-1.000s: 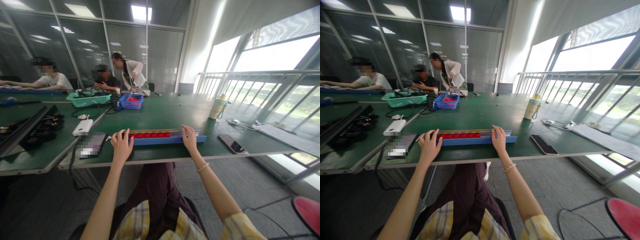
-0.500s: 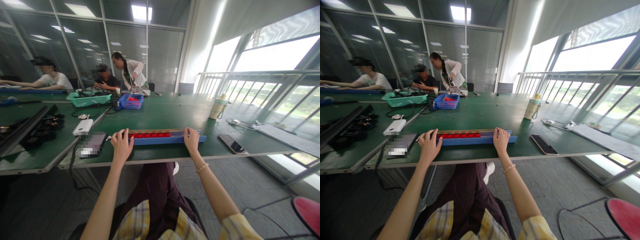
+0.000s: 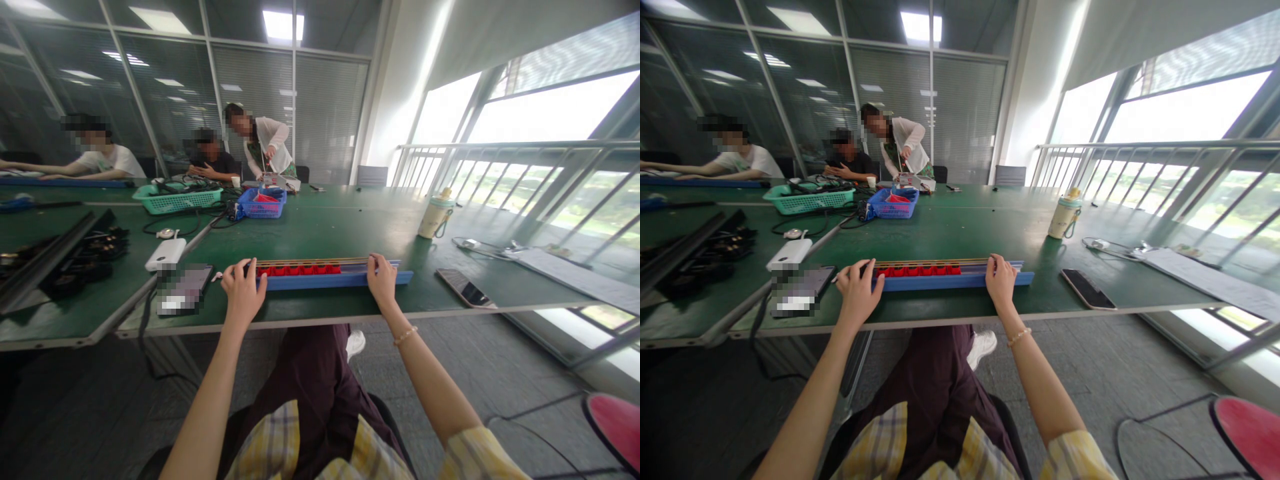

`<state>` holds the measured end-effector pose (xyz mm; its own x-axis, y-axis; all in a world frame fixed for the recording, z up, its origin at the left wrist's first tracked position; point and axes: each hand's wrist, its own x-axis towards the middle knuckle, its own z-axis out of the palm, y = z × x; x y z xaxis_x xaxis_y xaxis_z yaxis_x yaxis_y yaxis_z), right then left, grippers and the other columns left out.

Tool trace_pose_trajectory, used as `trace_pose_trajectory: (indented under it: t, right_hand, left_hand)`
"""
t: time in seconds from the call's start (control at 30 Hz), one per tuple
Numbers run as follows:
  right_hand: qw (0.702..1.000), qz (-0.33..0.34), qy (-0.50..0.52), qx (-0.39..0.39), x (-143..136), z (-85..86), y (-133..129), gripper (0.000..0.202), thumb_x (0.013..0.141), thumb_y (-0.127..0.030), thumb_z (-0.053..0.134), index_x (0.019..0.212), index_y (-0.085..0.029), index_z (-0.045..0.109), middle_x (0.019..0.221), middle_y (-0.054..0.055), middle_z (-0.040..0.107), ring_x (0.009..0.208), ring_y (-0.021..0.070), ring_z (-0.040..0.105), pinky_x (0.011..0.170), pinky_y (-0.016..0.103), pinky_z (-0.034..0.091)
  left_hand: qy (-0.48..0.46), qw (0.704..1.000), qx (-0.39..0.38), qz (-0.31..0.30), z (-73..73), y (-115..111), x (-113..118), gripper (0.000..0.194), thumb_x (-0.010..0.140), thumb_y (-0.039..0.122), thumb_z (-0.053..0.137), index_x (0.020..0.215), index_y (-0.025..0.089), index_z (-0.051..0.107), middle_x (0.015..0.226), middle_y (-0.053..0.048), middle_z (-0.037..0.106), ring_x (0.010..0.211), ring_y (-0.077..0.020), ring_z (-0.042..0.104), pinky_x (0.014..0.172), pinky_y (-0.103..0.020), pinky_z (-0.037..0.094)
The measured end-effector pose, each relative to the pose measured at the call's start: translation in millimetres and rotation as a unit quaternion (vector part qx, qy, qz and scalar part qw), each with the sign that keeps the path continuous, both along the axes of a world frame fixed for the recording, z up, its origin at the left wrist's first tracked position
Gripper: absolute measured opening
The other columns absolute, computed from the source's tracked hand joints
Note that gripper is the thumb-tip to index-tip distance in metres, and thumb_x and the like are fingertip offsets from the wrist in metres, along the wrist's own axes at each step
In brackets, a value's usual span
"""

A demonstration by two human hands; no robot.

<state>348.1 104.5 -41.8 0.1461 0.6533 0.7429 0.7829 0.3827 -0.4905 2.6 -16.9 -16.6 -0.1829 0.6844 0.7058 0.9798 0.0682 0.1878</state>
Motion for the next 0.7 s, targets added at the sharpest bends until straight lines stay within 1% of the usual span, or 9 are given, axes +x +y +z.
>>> trace_pose_trajectory:
  t: [0.1, 0.33, 0.43, 0.6, 0.7]
  right_hand:
    - [1.0, -0.002, 0.001, 0.001, -0.5, 1.0, -1.2, 0.041, 0.1, -0.042, 0.034, 0.111, -0.016, 0.065, 0.094, 0.012, 0.073, 0.091, 0.0251, 0.063, 0.089, 0.038, 0.039]
    - [0.998, -0.057, 0.015, -0.016, -0.9, 4.2, -6.4, 0.041, 0.1, -0.041, 0.034, 0.115, -0.016, 0.062, 0.08, 0.01, 0.072, 0.083, 0.0272, 0.064, 0.087, 0.041, 0.038]
    - [0.999, -0.044, 0.015, -0.019, 0.3, 3.5, -4.9, 0.04, 0.1, -0.042, 0.033, 0.111, -0.016, 0.062, 0.079, 0.01, 0.072, 0.082, 0.0275, 0.064, 0.087, 0.041, 0.039]
    - [1.0, -0.008, 0.019, -0.001, 1.6, 1.2, -1.4, 0.041, 0.1, -0.044, 0.033, 0.108, -0.016, 0.062, 0.079, 0.01, 0.071, 0.081, 0.027, 0.064, 0.084, 0.039, 0.041]
    - [1.0, 0.0, 0.014, -0.003, 1.2, 1.0, -1.5, 0.04, 0.1, -0.044, 0.033, 0.107, -0.016, 0.062, 0.079, 0.01, 0.071, 0.081, 0.0263, 0.065, 0.084, 0.038, 0.041]
  left_hand:
    - [-0.003, 1.0, -0.002, -0.002, -0.5, 0.7, -0.7, 0.053, 0.096, 0.044, 0.04, 0.138, 0.014, 0.056, 0.141, -0.019, 0.049, 0.123, -0.0377, 0.035, 0.101, -0.055, 0.034]
    - [-0.003, 1.0, -0.002, -0.004, -0.4, 0.7, -0.3, 0.054, 0.096, 0.043, 0.04, 0.139, 0.015, 0.056, 0.141, -0.019, 0.049, 0.123, -0.0376, 0.035, 0.1, -0.056, 0.034]
    - [-0.005, 1.0, -0.003, -0.004, 0.6, -0.3, 0.2, 0.054, 0.096, 0.043, 0.04, 0.138, 0.015, 0.057, 0.141, -0.019, 0.049, 0.123, -0.0377, 0.035, 0.1, -0.056, 0.034]
    - [-0.011, 1.0, -0.002, -0.005, 1.0, -0.3, -0.1, 0.054, 0.095, 0.043, 0.041, 0.138, 0.015, 0.057, 0.14, -0.019, 0.049, 0.122, -0.0373, 0.035, 0.101, -0.056, 0.033]
    - [-0.014, 1.0, 0.001, -0.005, 0.5, 0.3, -0.5, 0.053, 0.095, 0.043, 0.041, 0.137, 0.015, 0.057, 0.14, -0.019, 0.05, 0.123, -0.0372, 0.035, 0.101, -0.055, 0.033]
